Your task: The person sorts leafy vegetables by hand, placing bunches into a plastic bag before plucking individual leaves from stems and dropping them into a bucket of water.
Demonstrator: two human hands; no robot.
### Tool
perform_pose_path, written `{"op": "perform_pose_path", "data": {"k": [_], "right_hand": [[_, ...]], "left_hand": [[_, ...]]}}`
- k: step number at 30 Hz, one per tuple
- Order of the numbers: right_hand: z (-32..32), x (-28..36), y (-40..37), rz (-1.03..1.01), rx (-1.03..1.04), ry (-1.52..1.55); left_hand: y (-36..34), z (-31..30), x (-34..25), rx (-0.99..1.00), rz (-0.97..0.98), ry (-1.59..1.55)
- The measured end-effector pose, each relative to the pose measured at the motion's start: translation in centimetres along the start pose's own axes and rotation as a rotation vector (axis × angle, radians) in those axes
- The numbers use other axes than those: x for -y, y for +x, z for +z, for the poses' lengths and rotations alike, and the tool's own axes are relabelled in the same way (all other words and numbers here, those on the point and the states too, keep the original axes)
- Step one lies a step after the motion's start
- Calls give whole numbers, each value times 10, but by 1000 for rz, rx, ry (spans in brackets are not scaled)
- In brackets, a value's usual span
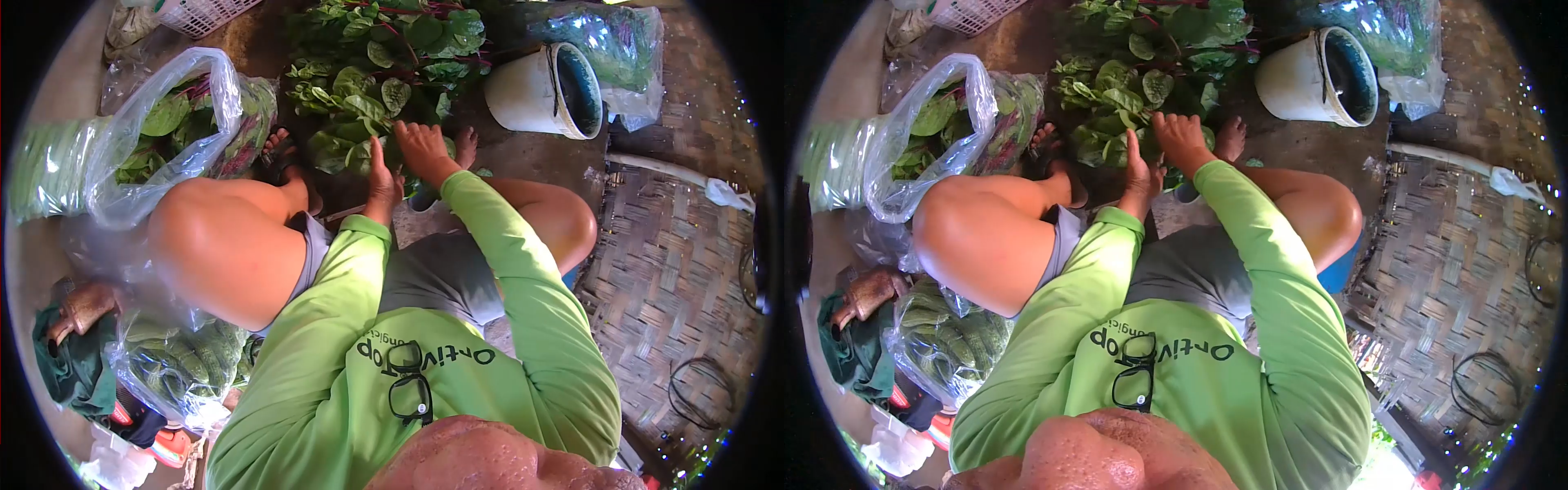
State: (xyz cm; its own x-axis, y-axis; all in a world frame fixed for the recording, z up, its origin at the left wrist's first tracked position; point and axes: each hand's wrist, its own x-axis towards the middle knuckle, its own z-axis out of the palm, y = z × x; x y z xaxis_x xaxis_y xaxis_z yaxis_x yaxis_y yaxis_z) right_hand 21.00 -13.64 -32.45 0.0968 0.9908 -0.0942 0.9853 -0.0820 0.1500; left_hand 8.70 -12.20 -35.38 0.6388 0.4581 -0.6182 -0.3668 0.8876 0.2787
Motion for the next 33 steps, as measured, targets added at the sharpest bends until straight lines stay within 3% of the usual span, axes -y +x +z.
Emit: {"op": "perform_pose_path", "data": {"k": [4,6,9,12,14,15,18,22,24,25,27,30,33], "right_hand": [[-45,-40,17,-4,100,134],[-76,-60,19,-13,114,177],[-149,-98,24,37,301,178],[-173,-174,5,-120,-19,250],[-264,-187,-4,247,416,560],[-279,-205,-16,339,375,736],[-313,-264,-48,474,321,882],[-324,-348,-91,587,244,891],[-325,-380,-109,657,230,827],[-320,-398,-117,668,215,778],[-304,-447,-124,678,290,571],[-284,-474,-123,655,242,-90],[-252,-471,-114,602,259,-305]], "left_hand": [[-23,48,-11,50,-2,23],[-31,66,-13,141,12,51],[-47,88,-21,387,-15,211],[-69,102,-24,410,10,507],[-84,117,-29,437,44,607],[-87,118,-30,462,48,662],[-101,126,-41,505,152,921],[-173,165,-106,528,377,1409],[-195,167,-134,586,606,1600],[-207,170,-150,583,617,1702],[-226,175,-184,557,584,1941],[-231,186,-227,564,540,2224],[-210,193,-248,503,492,2357]]}}
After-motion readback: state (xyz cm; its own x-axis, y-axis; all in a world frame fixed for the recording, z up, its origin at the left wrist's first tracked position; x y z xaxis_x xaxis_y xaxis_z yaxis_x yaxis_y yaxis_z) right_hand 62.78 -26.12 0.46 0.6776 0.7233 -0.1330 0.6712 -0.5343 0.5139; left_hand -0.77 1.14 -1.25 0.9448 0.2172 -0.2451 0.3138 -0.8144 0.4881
